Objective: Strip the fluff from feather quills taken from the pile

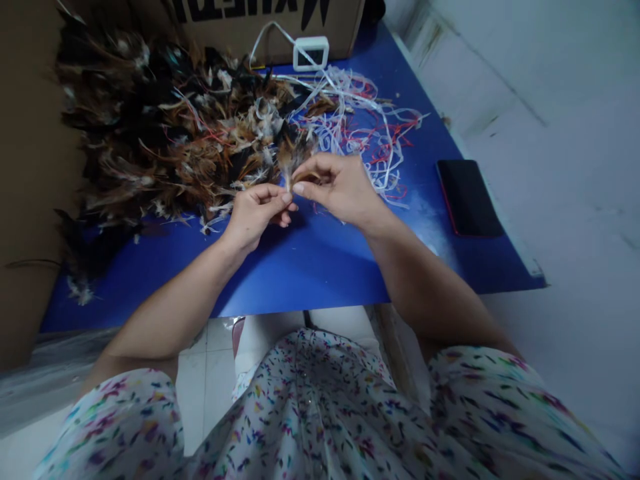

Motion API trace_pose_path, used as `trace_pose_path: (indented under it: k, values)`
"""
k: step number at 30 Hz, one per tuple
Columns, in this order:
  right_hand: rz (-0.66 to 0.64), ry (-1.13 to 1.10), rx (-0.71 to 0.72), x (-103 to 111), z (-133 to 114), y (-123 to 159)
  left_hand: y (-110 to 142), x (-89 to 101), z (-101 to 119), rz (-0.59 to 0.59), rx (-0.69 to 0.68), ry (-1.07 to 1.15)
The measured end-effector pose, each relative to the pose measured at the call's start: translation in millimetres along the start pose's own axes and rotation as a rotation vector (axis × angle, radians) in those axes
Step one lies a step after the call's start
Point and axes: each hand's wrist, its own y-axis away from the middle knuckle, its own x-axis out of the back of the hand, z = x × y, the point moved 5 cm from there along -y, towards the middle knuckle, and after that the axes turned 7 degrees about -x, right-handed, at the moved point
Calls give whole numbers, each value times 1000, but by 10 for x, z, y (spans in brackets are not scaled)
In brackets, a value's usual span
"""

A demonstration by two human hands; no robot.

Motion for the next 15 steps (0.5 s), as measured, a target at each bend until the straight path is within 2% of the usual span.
trace_pose_path:
  k: [4,7,10,15]
  values:
    - [111,50,-42,242,46,-47,-5,9,18,46,9,35]
    - [156,248,-88,428,98,-59,-6,16,26,66,2,47]
    - [112,492,-134,500,194,-57,-5,15,37,70,-7,63]
    - [-15,765,-231,418,406,-55,-7,20,47,75,-3,32]
